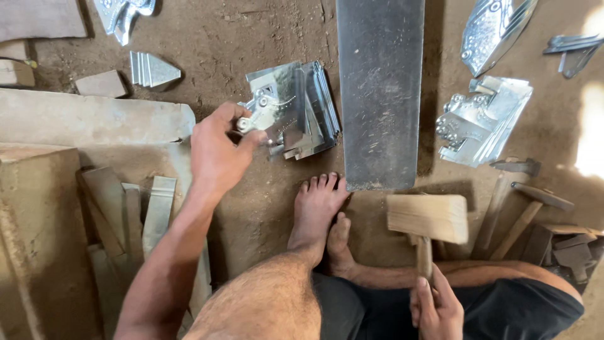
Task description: The person sits on the ground and hammers decorative sheet metal pieces with a wooden mallet over a metal form, striking the metal to shape it, repositioning the pieces by hand between strikes, and setting finished pieces aside with other completed metal ornaments.
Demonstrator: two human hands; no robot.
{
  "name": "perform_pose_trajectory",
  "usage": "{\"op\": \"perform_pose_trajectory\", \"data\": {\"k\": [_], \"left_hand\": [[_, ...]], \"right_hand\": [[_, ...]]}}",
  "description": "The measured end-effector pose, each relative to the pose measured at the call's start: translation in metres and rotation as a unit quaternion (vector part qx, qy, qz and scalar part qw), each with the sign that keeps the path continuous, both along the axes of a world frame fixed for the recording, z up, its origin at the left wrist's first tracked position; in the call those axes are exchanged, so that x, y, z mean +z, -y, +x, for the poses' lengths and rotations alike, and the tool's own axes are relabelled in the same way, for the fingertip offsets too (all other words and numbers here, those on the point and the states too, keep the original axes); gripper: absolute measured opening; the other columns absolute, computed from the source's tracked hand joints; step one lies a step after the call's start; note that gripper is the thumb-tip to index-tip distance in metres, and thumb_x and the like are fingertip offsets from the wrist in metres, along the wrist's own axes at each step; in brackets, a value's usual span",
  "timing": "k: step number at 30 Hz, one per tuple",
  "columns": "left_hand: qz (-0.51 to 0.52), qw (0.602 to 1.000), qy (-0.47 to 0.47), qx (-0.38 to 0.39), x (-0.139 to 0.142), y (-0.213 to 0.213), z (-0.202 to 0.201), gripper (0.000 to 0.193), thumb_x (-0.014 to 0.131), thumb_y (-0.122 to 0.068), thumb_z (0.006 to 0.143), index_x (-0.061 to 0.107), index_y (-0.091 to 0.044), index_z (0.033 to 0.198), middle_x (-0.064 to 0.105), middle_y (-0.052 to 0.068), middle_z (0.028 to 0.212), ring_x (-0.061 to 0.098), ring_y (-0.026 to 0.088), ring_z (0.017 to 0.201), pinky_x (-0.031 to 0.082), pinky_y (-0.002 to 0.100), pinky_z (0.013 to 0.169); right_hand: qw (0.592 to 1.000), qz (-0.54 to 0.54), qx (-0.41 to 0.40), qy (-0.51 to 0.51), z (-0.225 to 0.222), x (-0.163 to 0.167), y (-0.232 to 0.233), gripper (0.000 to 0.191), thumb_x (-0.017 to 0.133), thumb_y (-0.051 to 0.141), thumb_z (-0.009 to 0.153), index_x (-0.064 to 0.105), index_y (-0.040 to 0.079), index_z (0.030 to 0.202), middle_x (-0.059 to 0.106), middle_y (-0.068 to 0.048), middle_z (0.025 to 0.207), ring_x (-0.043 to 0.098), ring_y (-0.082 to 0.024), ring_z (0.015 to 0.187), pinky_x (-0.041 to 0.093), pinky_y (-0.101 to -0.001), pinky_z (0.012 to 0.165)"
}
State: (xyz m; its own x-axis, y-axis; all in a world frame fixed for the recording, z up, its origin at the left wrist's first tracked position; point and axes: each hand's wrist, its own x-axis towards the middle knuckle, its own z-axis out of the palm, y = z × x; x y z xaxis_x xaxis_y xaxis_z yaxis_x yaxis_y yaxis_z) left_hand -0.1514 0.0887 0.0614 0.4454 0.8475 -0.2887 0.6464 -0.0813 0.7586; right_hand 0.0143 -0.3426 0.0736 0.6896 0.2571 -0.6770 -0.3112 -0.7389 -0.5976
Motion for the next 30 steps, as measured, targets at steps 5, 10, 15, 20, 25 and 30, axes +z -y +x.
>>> {"op": "perform_pose_trajectory", "data": {"k": [5, 10, 15, 20, 25, 30], "left_hand": [[-0.194, 0.954, 0.226, 0.042, -0.007, 0.014, 0.048, 0.017, 0.082, -0.009, 0.088, 0.069, -0.004, 0.099, 0.067, -0.004, 0.083, 0.058, 0.002, 0.073, 0.046, 0.021, 0.062], [-0.160, 0.957, 0.232, 0.072, -0.049, 0.035, 0.112, 0.020, 0.083, -0.014, 0.090, 0.070, -0.002, 0.099, 0.065, -0.002, 0.082, 0.052, 0.005, 0.071, 0.044, 0.025, 0.061], [-0.233, 0.938, 0.257, 0.005, -0.039, 0.034, 0.128, 0.022, 0.076, -0.018, 0.090, 0.075, -0.001, 0.104, 0.073, -0.002, 0.085, 0.060, 0.004, 0.075, 0.051, 0.025, 0.065], [-0.141, 0.972, 0.187, -0.022, -0.020, 0.034, 0.137, 0.021, 0.072, -0.017, 0.090, 0.075, 0.001, 0.100, 0.073, 0.002, 0.077, 0.063, 0.007, 0.068, 0.052, 0.028, 0.062], [-0.197, 0.967, 0.162, -0.029, -0.021, 0.040, 0.128, 0.023, 0.068, -0.019, 0.092, 0.077, 0.000, 0.100, 0.070, 0.004, 0.071, 0.058, 0.010, 0.061, 0.048, 0.032, 0.054], [-0.169, 0.968, 0.179, -0.041, -0.025, 0.049, 0.122, 0.032, 0.069, -0.023, 0.094, 0.075, 0.006, 0.109, 0.075, 0.005, 0.077, 0.069, 0.010, 0.065, 0.056, 0.028, 0.059]], "right_hand": [[0.965, 0.152, 0.051, 0.207, 0.010, 0.043, -0.035, 0.038, 0.052, 0.017, 0.110, 0.056, -0.002, 0.143, 0.056, 0.000, 0.066, 0.045, -0.003, 0.053, 0.037, -0.0184, 0.051], [0.977, 0.078, 0.099, 0.170, 0.042, 0.052, -0.097, 0.050, 0.054, 0.010, 0.103, 0.049, -0.001, 0.150, 0.054, 0.000, 0.062, 0.046, -0.003, 0.051, 0.038, -0.0201, 0.046], [0.951, 0.127, 0.136, 0.247, 0.048, 0.059, -0.134, 0.043, 0.052, 0.014, 0.107, 0.050, 0.000, 0.148, 0.059, -0.001, 0.070, 0.052, -0.004, 0.057, 0.042, -0.0190, 0.054], [0.862, 0.085, 0.301, 0.400, 0.045, 0.040, -0.138, 0.037, 0.058, 0.013, 0.110, 0.052, -0.006, 0.142, 0.069, -0.025, 0.113, 0.071, -0.030, 0.103, 0.055, -0.0355, 0.089], [0.957, -0.037, 0.140, 0.250, 0.046, 0.032, -0.130, 0.040, 0.057, 0.018, 0.102, 0.060, -0.008, 0.132, 0.070, -0.025, 0.104, 0.070, -0.035, 0.088, 0.055, -0.0385, 0.077], [0.916, 0.088, 0.237, 0.311, 0.048, 0.034, -0.134, 0.046, 0.058, 0.015, 0.106, 0.053, -0.008, 0.146, 0.070, -0.023, 0.120, 0.067, -0.029, 0.098, 0.056, -0.0333, 0.087]]}}
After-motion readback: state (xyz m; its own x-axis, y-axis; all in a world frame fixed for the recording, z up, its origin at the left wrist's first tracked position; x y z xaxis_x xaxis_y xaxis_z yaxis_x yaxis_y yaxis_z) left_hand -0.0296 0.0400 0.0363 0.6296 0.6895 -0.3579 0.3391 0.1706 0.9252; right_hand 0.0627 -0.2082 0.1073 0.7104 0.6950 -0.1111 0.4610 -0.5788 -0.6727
